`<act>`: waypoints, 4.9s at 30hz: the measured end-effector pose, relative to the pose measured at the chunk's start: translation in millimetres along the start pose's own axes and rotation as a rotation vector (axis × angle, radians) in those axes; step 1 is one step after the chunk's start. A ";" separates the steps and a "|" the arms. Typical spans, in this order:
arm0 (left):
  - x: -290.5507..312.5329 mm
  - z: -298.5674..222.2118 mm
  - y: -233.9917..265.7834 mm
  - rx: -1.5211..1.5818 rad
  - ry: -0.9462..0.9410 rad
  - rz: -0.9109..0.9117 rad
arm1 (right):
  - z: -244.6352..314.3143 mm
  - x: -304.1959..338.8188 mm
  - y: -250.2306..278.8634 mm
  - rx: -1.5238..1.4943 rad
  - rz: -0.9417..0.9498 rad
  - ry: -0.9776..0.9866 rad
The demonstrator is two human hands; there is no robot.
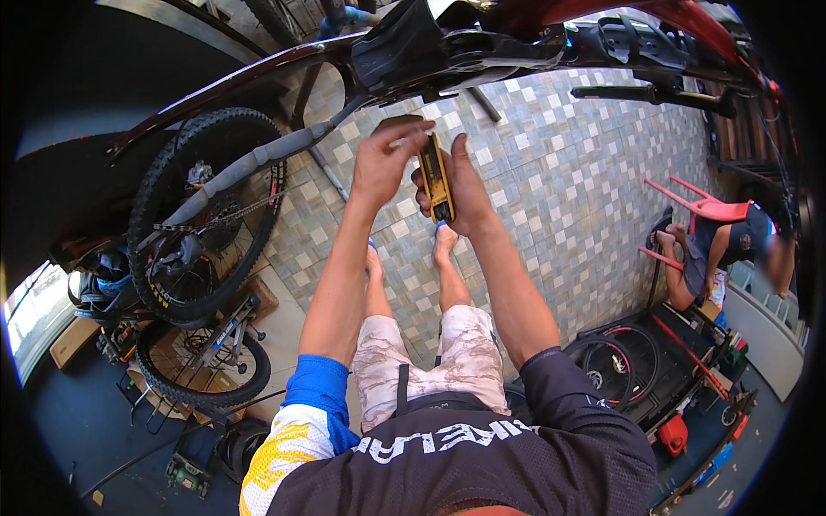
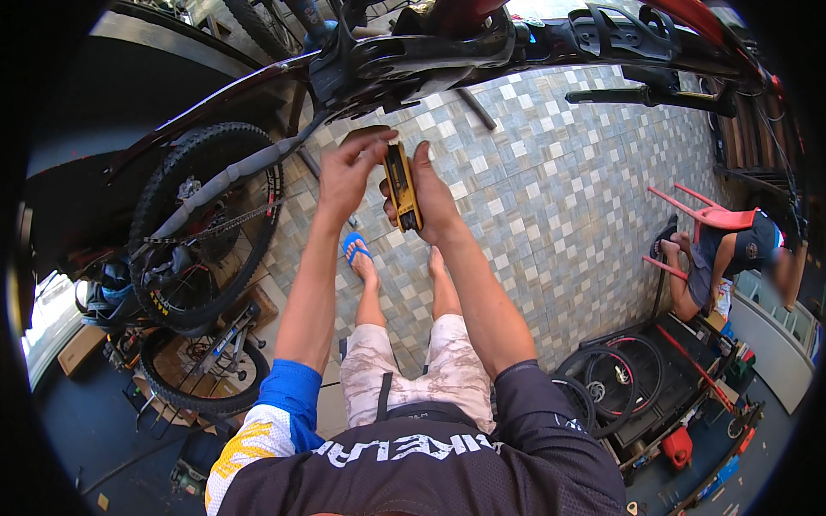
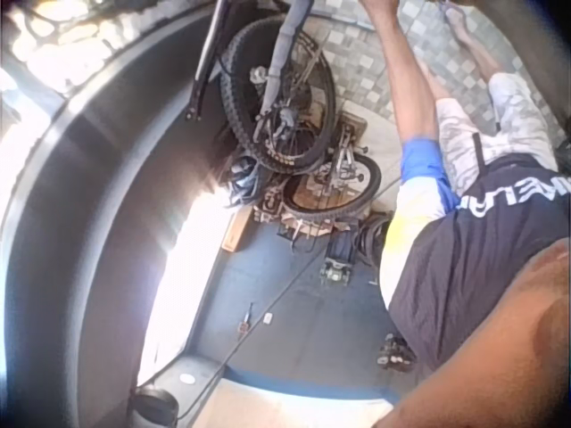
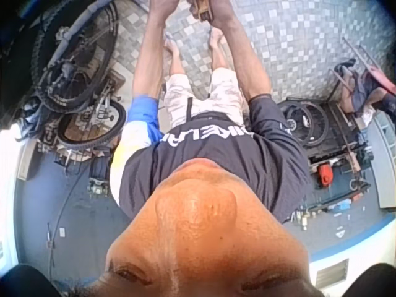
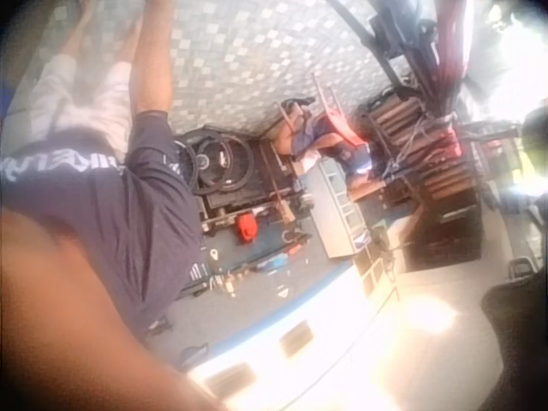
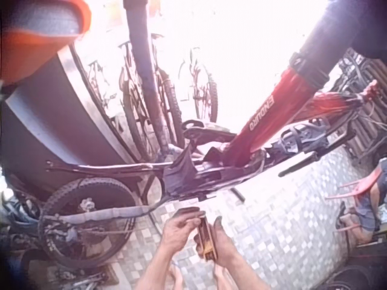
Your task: The person removes a red bicycle fork from a bike, places it on a workbench, and uses a screwdriver to adjust components. They then return to the bike and use a yellow multi-tool to tighten bolts on the frame.
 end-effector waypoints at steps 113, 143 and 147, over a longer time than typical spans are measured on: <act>-28.7 80.5 36.4 0.252 0.410 -0.156 | -29.4 -36.2 -26.2 -0.076 -0.033 -0.147; 58.8 -79.4 -36.1 -0.895 -0.228 -0.363 | -27.2 -79.6 -64.0 -0.957 0.507 -0.320; 51.1 -72.7 -28.4 -0.794 -0.093 -0.410 | -37.5 -110.8 -23.3 -0.745 0.346 -0.152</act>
Point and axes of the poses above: each hand's wrist, its own x-axis away from the middle knuckle, its own y-axis out of the back of the hand, z = x × y, the point moved 10 cm from there along -x, towards the middle knuckle, and after that the axes turned 4 degrees about x, right-handed, at the moved point
